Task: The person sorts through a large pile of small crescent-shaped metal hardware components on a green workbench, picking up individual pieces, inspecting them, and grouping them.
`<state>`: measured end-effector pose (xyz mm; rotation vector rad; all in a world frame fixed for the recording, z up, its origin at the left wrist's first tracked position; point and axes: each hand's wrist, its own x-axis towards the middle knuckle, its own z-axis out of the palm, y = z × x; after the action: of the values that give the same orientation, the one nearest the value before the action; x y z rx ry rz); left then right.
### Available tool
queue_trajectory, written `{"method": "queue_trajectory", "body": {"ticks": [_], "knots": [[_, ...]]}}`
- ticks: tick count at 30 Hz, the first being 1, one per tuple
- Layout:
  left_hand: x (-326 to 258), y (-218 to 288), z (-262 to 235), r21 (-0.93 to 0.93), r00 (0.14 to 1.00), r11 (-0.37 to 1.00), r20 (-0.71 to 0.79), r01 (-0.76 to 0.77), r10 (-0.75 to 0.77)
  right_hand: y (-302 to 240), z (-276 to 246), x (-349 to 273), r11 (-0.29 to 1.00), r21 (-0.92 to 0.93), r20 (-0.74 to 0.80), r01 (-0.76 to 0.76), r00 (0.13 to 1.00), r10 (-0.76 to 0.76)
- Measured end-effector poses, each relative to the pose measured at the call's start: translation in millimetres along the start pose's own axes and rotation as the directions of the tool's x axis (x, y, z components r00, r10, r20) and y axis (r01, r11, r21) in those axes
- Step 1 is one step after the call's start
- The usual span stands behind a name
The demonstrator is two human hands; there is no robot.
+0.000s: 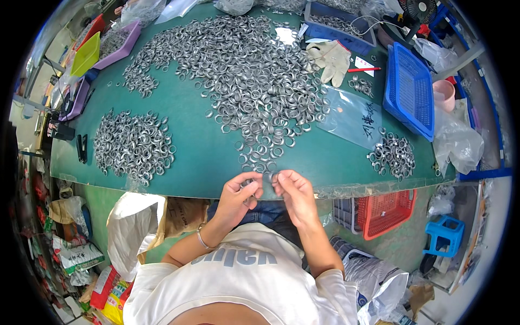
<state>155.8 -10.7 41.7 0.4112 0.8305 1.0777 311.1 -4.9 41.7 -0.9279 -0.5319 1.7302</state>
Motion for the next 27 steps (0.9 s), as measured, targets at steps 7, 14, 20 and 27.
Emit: {"method": "queue_trajectory", "body": {"ticks": [7,14,20,27], "knots": [[0,4,4,0.076,0.996,0.994,0.007,0.083,-0.084,12,6,-5,0.877,-0.444,-0.016,0.185,0.977,-0.214],[-3,16,-7,-0.063,0.972,0.980,0.148,0.191,-0.180,-4,3,23,-0.161,-0.895,0.439,0.416,0.760,-0.479],[-1,5,-13,-0.144,0.987,0.977,0.055,0.156,-0.149,-9,-8,28,-0.277,-0.856,0.516,0.436,0.746,-0.421],[-1,4,-5,-0.233,0.986,0.961,-0.036,0.148,-0.160,-10,1,23,-0.242,-0.887,0.462,0.394,0.735,-0.496]]}}
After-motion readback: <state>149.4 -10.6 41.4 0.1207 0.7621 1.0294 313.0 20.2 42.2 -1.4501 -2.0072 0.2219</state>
